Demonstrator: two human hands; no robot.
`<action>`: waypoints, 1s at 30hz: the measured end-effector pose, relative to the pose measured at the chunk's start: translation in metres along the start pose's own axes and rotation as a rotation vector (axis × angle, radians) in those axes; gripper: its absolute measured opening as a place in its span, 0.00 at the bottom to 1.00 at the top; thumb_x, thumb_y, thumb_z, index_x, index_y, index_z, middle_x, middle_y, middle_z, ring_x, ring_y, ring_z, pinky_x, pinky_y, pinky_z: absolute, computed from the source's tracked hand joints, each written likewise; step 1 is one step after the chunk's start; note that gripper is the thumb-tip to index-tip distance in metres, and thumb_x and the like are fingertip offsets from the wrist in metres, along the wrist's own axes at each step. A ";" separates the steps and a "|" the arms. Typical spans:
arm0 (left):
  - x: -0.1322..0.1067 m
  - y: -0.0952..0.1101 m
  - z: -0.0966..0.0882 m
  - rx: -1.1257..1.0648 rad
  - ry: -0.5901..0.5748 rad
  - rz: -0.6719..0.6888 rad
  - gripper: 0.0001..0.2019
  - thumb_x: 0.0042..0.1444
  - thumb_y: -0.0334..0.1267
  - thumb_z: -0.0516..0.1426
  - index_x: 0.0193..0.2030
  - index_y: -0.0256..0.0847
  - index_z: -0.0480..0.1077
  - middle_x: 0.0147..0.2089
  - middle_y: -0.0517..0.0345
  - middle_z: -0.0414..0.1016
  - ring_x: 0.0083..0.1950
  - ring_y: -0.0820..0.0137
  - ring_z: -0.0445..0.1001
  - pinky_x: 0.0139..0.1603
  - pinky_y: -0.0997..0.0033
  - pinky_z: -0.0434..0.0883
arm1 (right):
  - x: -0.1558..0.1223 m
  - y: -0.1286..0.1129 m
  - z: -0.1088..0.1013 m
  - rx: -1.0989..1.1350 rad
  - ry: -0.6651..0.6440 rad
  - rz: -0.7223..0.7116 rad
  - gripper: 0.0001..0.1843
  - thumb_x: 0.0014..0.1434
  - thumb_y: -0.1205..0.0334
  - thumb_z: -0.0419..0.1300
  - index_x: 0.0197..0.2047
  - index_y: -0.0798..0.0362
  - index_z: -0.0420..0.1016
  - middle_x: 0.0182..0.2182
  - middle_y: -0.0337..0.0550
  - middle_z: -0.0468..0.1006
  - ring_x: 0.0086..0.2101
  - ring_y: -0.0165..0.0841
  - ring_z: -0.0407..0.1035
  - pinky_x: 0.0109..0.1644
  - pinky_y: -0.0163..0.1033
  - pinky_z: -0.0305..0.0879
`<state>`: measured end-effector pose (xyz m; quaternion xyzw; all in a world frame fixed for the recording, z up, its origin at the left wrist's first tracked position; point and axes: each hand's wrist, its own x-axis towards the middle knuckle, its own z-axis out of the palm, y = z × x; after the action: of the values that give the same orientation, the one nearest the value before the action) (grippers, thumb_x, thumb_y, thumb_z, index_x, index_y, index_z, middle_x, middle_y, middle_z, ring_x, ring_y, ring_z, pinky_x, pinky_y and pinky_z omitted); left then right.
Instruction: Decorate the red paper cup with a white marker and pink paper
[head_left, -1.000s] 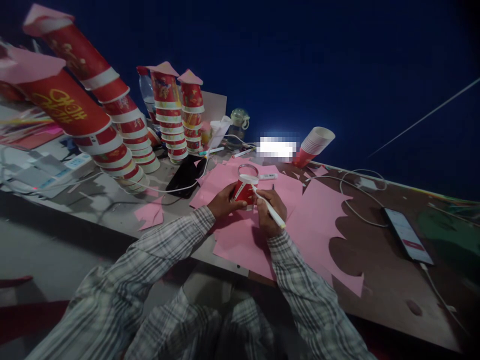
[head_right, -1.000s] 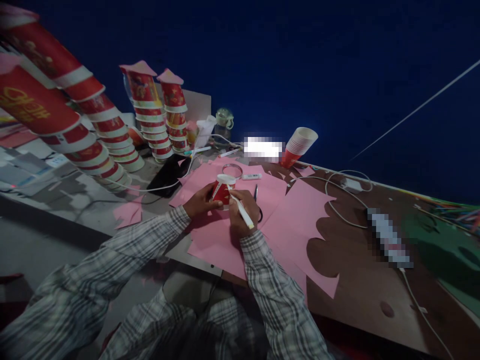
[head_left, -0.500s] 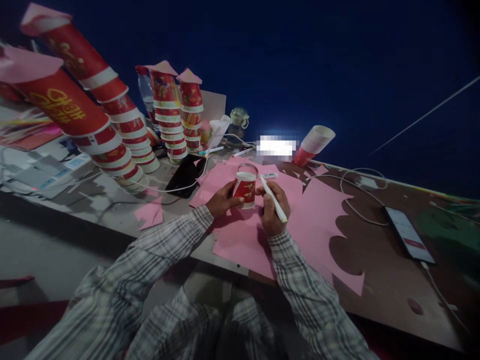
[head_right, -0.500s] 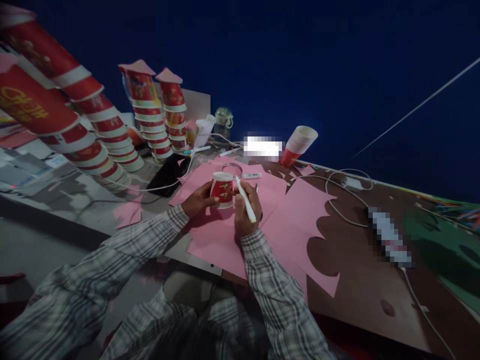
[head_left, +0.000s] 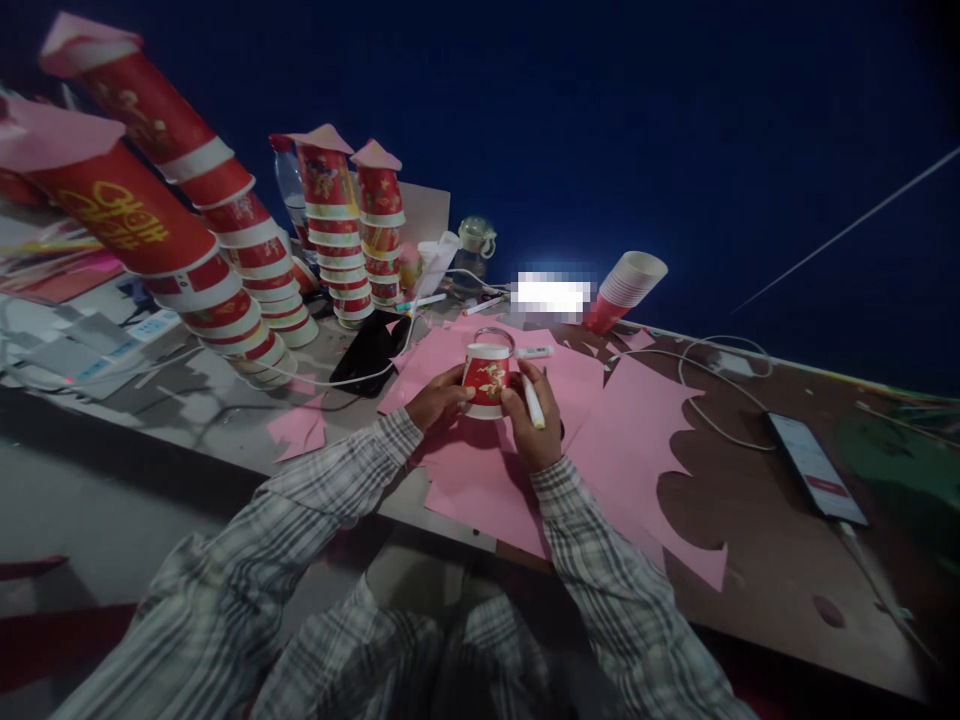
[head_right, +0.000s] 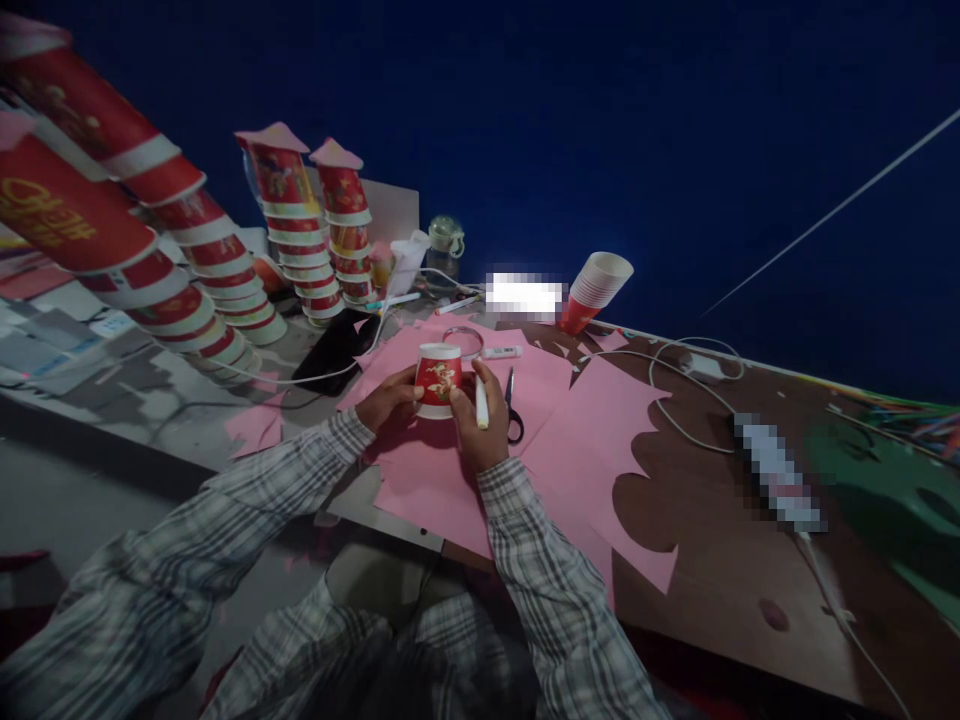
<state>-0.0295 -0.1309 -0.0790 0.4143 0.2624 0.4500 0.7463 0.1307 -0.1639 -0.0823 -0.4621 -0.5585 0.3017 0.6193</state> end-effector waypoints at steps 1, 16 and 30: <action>0.000 0.000 0.001 -0.001 0.000 0.005 0.26 0.44 0.36 0.63 0.53 0.37 0.72 0.44 0.50 0.80 0.46 0.62 0.78 0.49 0.63 0.71 | -0.001 -0.001 0.000 0.010 -0.019 0.012 0.28 0.58 0.48 0.63 0.58 0.53 0.68 0.45 0.51 0.78 0.43 0.40 0.76 0.47 0.50 0.77; 0.001 0.001 -0.001 0.305 0.031 0.161 0.31 0.47 0.44 0.67 0.57 0.37 0.68 0.53 0.46 0.75 0.52 0.60 0.75 0.54 0.59 0.72 | -0.005 -0.003 0.001 -0.265 0.019 -0.094 0.35 0.56 0.46 0.64 0.62 0.54 0.64 0.47 0.52 0.73 0.44 0.41 0.71 0.51 0.54 0.72; 0.002 -0.002 -0.002 0.349 0.138 0.150 0.32 0.43 0.42 0.70 0.55 0.36 0.69 0.51 0.46 0.77 0.52 0.59 0.75 0.55 0.56 0.72 | -0.004 -0.011 -0.006 -0.127 0.091 -0.291 0.20 0.67 0.52 0.51 0.57 0.49 0.70 0.38 0.45 0.76 0.37 0.36 0.73 0.45 0.48 0.73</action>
<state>-0.0288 -0.1291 -0.0820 0.5239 0.3550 0.4794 0.6080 0.1344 -0.1728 -0.0735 -0.4276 -0.6087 0.1515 0.6509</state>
